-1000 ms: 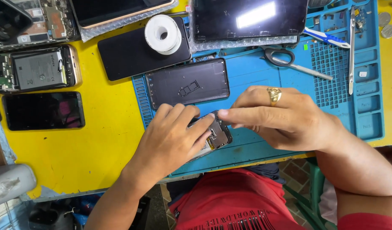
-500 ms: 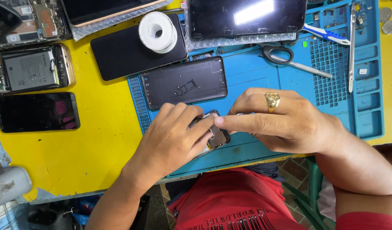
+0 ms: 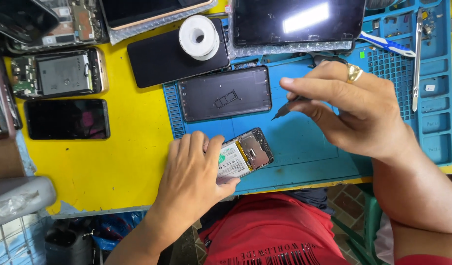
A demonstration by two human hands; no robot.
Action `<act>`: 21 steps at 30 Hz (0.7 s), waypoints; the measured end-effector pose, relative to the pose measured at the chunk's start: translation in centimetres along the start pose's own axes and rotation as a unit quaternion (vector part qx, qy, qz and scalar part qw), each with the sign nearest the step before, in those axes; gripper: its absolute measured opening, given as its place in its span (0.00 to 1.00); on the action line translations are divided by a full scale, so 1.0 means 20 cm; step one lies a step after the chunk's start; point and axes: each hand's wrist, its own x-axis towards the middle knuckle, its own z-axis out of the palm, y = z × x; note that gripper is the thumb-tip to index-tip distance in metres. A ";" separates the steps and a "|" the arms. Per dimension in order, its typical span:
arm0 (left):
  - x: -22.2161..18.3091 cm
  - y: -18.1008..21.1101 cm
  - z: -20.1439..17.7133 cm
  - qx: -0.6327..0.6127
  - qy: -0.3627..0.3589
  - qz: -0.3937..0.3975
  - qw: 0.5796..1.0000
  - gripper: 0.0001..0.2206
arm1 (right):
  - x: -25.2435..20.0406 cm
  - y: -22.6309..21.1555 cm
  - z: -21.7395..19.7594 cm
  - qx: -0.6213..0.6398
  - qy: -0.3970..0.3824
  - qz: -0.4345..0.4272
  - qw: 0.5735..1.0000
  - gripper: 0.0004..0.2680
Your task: Disassembling a mobile phone by removing screws and prying apart internal components at a repair workstation.
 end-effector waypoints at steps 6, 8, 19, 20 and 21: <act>-0.01 0.00 0.02 -0.127 -0.101 -0.019 0.987 0.41 | -0.01 0.00 -0.02 -0.008 0.025 0.011 1.000 0.11; -0.03 0.00 0.04 -0.107 -0.080 0.012 0.991 0.48 | 0.00 0.00 -0.02 -0.013 0.030 0.008 0.999 0.11; 0.02 0.05 -0.09 -0.363 -0.048 -0.121 0.922 0.51 | -0.10 0.07 0.01 -0.050 0.083 0.004 0.995 0.13; 0.02 0.06 -0.11 -0.474 -0.019 -0.129 0.871 0.48 | -0.12 0.08 0.01 -0.071 0.073 0.012 0.995 0.14; 0.03 0.07 -0.09 -0.473 -0.016 -0.127 0.872 0.48 | -0.11 0.07 0.02 -0.074 0.074 0.010 0.995 0.14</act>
